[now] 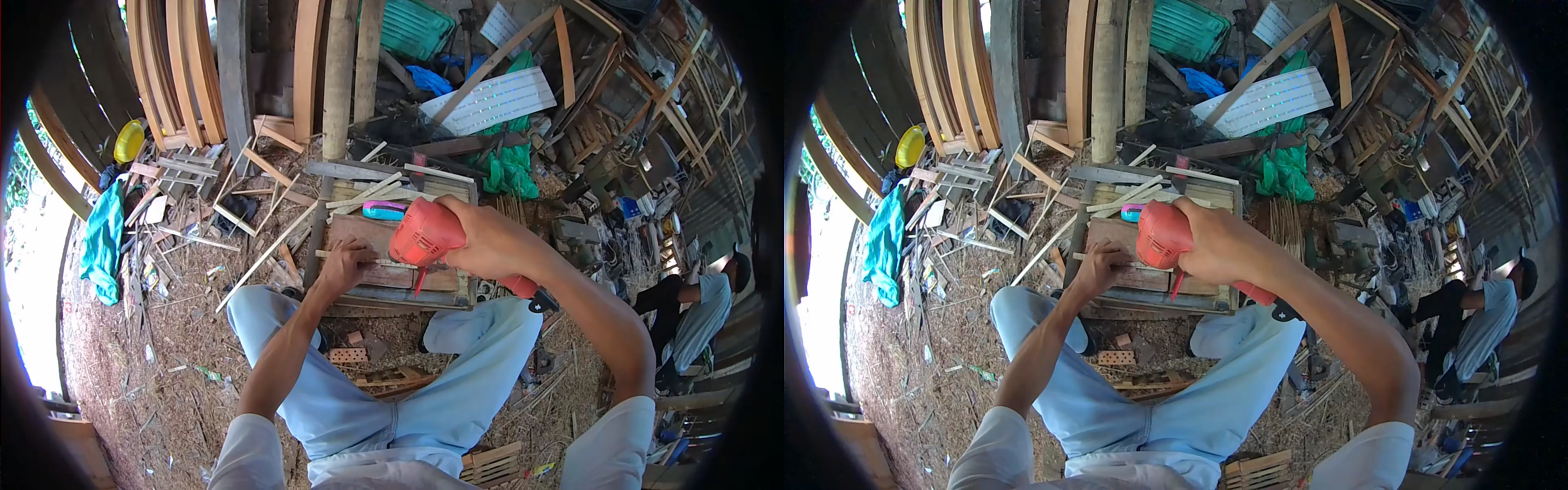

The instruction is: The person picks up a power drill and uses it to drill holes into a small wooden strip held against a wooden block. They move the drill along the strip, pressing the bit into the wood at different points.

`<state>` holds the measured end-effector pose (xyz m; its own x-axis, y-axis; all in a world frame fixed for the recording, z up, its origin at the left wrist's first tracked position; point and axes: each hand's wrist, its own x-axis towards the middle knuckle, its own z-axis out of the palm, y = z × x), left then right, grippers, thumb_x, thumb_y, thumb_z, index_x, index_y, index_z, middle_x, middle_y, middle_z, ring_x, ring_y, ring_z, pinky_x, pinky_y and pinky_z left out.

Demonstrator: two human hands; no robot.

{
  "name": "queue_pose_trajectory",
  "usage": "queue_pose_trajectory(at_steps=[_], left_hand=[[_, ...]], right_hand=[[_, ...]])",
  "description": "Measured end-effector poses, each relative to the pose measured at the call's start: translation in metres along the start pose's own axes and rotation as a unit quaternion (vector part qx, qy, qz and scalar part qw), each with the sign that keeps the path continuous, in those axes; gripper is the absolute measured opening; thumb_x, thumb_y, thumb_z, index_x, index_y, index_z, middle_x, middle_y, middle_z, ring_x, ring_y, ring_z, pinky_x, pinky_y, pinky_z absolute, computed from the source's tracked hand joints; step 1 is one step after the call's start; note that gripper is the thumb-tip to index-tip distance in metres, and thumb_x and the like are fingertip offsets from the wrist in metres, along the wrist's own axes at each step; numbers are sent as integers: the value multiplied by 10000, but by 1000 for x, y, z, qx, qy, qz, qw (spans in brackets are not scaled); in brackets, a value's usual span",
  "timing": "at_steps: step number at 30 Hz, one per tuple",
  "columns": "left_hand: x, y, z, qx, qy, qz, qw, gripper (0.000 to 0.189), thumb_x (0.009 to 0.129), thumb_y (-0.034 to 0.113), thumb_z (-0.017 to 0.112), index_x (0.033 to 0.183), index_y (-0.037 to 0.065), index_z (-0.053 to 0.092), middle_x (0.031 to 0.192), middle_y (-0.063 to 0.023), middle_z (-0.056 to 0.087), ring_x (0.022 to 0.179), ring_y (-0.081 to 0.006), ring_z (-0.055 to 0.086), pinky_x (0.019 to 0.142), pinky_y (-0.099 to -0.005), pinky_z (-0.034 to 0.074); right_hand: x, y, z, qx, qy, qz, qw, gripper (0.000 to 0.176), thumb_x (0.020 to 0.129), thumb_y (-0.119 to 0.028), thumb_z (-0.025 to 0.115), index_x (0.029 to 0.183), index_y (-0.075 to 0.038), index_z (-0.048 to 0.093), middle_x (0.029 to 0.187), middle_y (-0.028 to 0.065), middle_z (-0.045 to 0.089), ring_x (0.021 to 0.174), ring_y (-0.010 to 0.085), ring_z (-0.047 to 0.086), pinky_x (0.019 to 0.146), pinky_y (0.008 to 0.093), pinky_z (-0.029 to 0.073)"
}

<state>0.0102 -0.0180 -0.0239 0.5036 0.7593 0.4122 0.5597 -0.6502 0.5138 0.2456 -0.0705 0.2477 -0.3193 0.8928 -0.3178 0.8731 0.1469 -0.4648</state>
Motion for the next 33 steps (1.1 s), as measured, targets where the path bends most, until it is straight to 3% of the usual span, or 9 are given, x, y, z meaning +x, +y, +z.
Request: queue_pose_trajectory(at_steps=[5,15,18,21,33], left_hand=[[-2,-5,7,8,11,8,1000,192,739,177,769,921,118,744,967,18,676,959,-221,587,846,-408,443],[0,-2,5,1,35,36,999,195,732,190,789,892,98,727,941,7,672,912,-229,585,789,-397,452],[-2,-2,4,8,9,10,1000,208,755,235,764,929,125,739,973,20,673,952,-228,584,830,-414,441],[-2,0,4,27,32,36,998,191,732,181,790,890,98,721,939,6,669,909,-233,582,781,-401,455],[-1,1,1,5,9,8,1000,213,734,165,773,926,97,712,953,-17,649,955,-252,586,827,-424,440]], right_hand=[[0,-5,5,-27,17,-17,999,682,770,-141,699,1386,-44,423,1064,274,664,966,421,663,829,453,524],[-3,-4,8,-24,6,-9,1000,682,775,-133,686,1395,-53,414,1078,282,658,993,443,648,854,473,520],[-2,-3,12,-20,24,-38,999,689,773,-127,678,1403,-58,407,1086,283,655,1005,445,643,860,471,520],[1,-5,11,-31,8,-17,999,698,766,-126,678,1406,-60,408,1095,284,651,1017,442,640,865,467,518],[4,5,12,-11,6,-13,1000,733,754,-120,691,1425,-66,403,1104,268,655,1013,419,651,871,447,517]])
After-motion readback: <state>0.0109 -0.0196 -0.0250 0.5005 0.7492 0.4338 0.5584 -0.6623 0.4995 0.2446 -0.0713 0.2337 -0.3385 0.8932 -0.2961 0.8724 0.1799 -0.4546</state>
